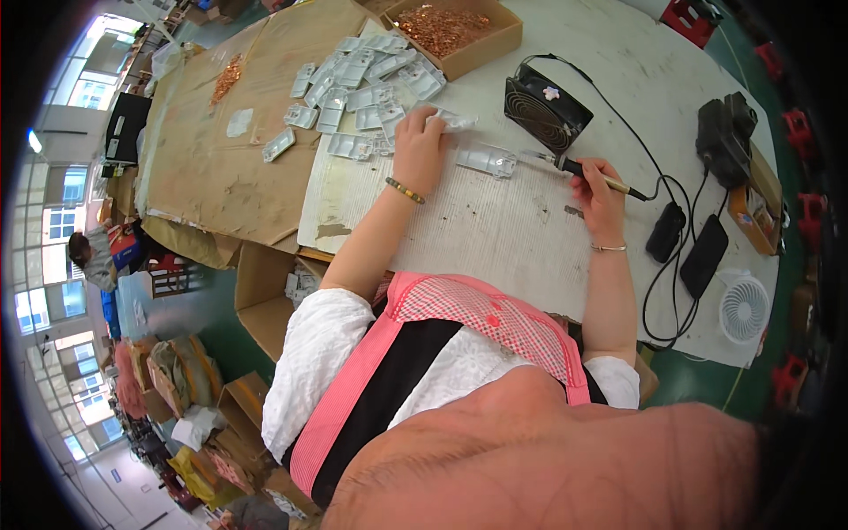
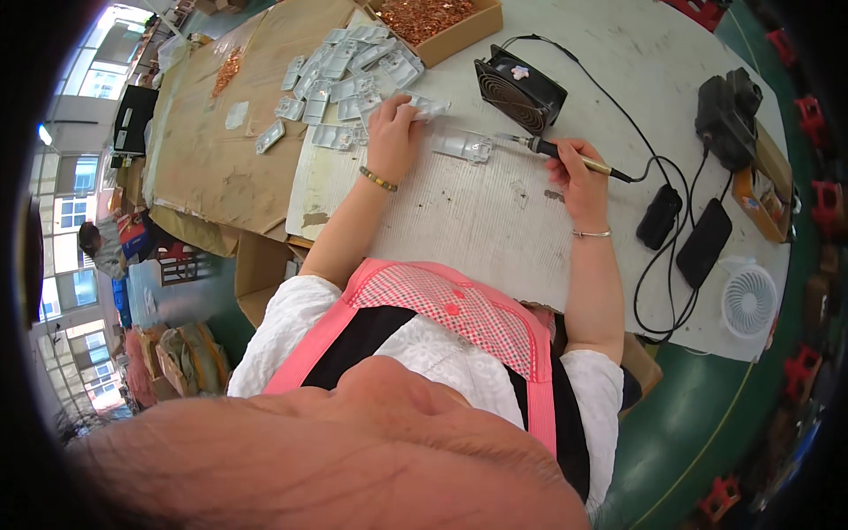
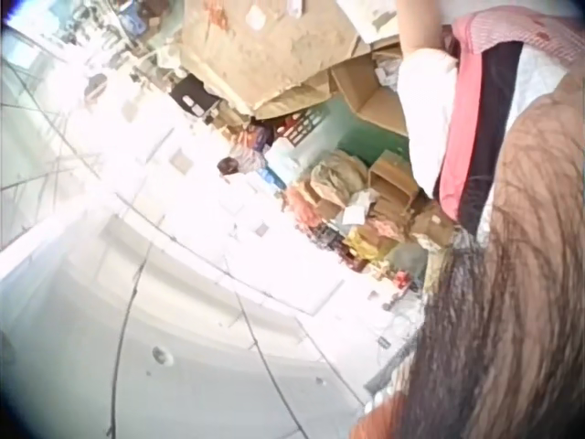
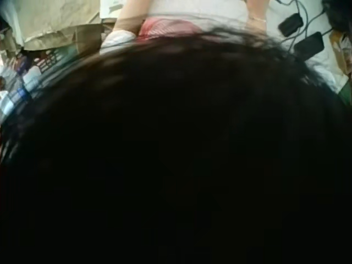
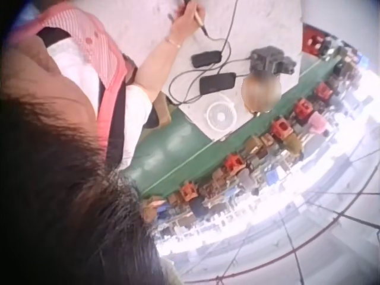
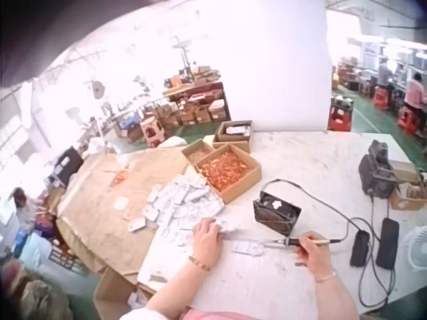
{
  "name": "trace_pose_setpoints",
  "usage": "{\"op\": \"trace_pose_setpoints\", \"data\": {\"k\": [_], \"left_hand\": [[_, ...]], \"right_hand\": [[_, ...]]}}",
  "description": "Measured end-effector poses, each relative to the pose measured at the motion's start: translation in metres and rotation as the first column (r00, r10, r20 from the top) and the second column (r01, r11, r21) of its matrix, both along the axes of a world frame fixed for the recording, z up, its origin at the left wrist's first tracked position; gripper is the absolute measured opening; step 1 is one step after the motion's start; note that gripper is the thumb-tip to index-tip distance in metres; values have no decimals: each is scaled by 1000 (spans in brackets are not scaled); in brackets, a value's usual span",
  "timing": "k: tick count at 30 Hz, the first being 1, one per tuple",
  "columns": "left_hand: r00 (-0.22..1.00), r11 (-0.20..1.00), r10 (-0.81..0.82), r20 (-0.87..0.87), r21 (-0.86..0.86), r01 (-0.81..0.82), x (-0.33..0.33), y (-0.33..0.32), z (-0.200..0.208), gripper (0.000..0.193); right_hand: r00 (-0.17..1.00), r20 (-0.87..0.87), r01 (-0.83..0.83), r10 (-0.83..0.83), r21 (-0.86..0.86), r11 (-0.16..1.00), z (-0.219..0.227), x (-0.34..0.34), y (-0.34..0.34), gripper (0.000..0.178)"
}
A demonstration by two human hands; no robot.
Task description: Soldering small metal components onto white plastic parts at a factory workbench.
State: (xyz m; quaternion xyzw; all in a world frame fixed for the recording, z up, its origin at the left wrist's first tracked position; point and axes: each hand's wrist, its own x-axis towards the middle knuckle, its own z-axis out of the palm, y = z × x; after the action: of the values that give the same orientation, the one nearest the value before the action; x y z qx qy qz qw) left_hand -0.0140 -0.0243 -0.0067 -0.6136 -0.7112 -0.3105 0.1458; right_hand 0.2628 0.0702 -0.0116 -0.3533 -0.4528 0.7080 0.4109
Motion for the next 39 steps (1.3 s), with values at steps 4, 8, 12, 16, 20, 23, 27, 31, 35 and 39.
{"op": "trace_pose_setpoints", "data": {"k": [4,8,12,16,20,23,27,31,35,39], "left_hand": [[970,979,-180,163,-69,193,18,-12,1,15],[930,940,-282,238,-125,317,32,-18,3,23],[921,911,-339,190,-180,372,33,-18,3,29],[906,900,-382,180,-151,409,31,-17,0,29],[892,893,-395,222,-135,429,29,-16,-4,25],[890,892,-394,231,-138,431,29,-16,-5,22],[897,885,-392,207,-182,429,28,-16,-3,21],[894,882,-400,202,-180,435,28,-16,0,21],[896,880,-402,190,-191,435,30,-15,3,19],[898,875,-401,183,-216,434,31,-15,5,18]], "right_hand": [[992,-129,11,-13,-16,1000,-3,1,4,18],[991,-127,41,-42,-4,999,-5,0,3,17],[992,-124,6,-7,-11,1000,-3,0,3,16],[996,-84,-28,27,-1,1000,0,0,2,17],[1000,-13,-23,23,28,999,1,0,0,18],[999,26,-23,22,41,999,2,-1,-1,17],[996,69,-58,55,44,997,3,-2,-2,17],[994,91,-67,62,43,997,4,-3,-3,17],[986,150,-83,74,59,995,6,-3,-4,16],[982,158,-113,104,48,992,7,-4,-5,17]]}}
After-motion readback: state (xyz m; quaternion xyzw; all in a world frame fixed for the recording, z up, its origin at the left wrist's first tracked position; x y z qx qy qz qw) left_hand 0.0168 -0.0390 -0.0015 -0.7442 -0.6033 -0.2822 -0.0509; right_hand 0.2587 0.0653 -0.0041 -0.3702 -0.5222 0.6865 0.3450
